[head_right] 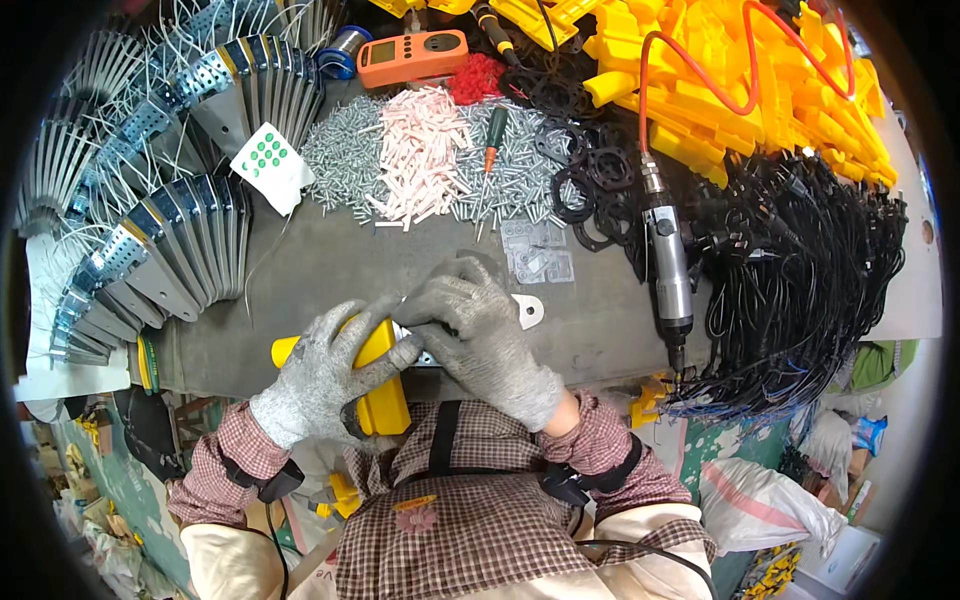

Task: The recorder is assembling electronic components by wiring, soldering, and fastening them into yellow plastic housings and metal frames.

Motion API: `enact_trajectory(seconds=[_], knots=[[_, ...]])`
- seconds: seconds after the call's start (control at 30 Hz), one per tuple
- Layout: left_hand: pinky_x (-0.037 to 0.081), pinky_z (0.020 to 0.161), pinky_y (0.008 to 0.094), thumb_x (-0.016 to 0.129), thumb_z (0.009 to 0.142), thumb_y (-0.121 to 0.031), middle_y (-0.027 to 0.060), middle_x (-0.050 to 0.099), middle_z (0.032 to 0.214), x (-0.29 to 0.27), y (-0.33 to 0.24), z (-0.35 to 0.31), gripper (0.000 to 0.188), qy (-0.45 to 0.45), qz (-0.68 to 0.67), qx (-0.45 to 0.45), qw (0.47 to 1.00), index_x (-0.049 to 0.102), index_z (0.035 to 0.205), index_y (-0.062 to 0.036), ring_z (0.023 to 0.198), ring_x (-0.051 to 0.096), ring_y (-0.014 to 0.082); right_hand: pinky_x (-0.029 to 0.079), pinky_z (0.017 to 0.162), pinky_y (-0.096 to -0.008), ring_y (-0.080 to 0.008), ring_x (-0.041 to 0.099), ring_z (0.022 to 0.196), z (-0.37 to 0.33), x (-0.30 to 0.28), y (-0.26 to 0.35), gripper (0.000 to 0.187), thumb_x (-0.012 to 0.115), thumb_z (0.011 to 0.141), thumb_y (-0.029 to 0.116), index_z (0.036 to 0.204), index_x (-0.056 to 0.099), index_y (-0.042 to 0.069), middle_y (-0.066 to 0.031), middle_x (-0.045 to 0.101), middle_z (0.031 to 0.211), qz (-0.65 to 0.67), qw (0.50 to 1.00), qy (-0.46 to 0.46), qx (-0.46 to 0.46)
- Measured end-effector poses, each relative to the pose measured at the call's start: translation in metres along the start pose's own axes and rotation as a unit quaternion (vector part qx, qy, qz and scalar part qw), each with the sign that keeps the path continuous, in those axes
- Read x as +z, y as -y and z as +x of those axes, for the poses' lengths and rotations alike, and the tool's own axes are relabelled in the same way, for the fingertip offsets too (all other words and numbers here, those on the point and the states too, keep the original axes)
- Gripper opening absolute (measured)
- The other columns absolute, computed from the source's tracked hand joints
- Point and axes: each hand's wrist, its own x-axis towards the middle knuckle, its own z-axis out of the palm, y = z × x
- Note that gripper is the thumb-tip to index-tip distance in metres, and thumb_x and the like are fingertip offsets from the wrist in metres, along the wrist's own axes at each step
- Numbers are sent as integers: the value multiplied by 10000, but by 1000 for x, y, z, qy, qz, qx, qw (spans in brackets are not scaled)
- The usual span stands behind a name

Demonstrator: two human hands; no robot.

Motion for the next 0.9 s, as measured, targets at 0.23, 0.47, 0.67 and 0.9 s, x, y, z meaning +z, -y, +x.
enact_trajectory(seconds=[0.23, 0.47, 0.67, 0.9], knots=[[417, 1065, 589, 859, 565, -570, 271, 387, 1504, 0, 7, 0, 962, -27, -82, 4, 996, 578, 1424, -243, 1289, 477, 487, 495, 1009, -501, -338, 669, 1043, -12, 22, 9, 426, 732, 786, -13, 1205, 697, 52, -109, 721, 1044, -137, 989, -57, -14], [387, 1076, 612, 870, 565, -604, 282, 363, 1513, 6, -8, 4, 950, 9, 0, -25, 1000, 588, 1402, -256, 1320, 437, 507, 440, 1114, -494, -355, 620, 1154, -20, -7, 6, 741, 701, 721, -57, 1430, 525, 68, -140, 674, 1191, -83, 994, 70, -18], [388, 1057, 624, 845, 632, -611, 284, 330, 1534, 8, -8, -1, 949, 20, 20, -15, 999, 528, 1462, -277, 1335, 406, 517, 561, 854, -426, -348, 665, 982, 9, -83, -35, 250, 648, 914, 173, 1122, 663, 35, -170, 662, 1048, -406, 898, -26, 165], [371, 1069, 625, 901, 559, -574, 305, 353, 1515, 7, -8, 0, 989, 0, -11, -15, 1000, 557, 1423, -238, 1342, 404, 533, 583, 783, -468, -358, 690, 953, 38, -77, -37, 265, 649, 877, 88, 1131, 592, 44, -171, 648, 1038, -501, 846, 100, 151]])
